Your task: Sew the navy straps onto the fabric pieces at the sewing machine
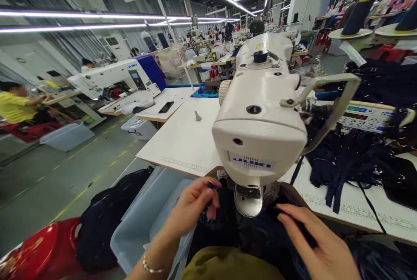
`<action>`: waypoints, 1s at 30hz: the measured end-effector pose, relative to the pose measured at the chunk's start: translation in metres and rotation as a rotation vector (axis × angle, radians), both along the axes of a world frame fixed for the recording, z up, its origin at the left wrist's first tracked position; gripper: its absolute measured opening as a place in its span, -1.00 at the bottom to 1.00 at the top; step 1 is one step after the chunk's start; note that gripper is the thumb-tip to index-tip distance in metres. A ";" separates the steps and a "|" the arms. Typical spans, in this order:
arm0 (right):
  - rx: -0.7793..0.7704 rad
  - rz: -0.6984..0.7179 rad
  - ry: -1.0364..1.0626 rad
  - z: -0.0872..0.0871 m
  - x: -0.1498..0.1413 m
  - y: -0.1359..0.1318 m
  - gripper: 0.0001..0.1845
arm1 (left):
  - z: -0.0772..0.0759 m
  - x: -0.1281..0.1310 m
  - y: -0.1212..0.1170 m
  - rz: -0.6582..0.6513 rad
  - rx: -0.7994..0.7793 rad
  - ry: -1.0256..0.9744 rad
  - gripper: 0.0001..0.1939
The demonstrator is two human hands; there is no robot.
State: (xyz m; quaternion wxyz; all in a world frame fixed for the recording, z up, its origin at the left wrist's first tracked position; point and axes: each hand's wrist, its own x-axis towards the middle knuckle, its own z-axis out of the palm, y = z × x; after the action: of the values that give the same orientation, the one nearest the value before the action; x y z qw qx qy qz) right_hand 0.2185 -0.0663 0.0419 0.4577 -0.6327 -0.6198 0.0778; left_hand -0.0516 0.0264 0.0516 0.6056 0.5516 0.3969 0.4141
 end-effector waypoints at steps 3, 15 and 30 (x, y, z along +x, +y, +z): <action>0.092 0.139 -0.151 0.004 -0.025 0.005 -0.81 | -0.002 0.038 -0.023 -0.220 0.072 0.174 -0.70; 0.294 0.140 -0.473 -0.015 -0.041 0.004 -0.70 | -0.001 0.055 -0.037 -0.197 1.015 0.812 -0.80; -0.138 0.325 -0.073 -0.011 -0.030 0.002 -0.67 | -0.006 0.052 -0.042 -0.078 1.229 1.003 -0.92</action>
State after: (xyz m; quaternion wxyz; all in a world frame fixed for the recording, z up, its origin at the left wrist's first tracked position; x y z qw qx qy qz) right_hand 0.1884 -0.0645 0.0305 0.3717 -0.5565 -0.7234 0.1699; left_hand 0.0006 -0.0157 0.0452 -0.0444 0.9212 0.3033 0.2396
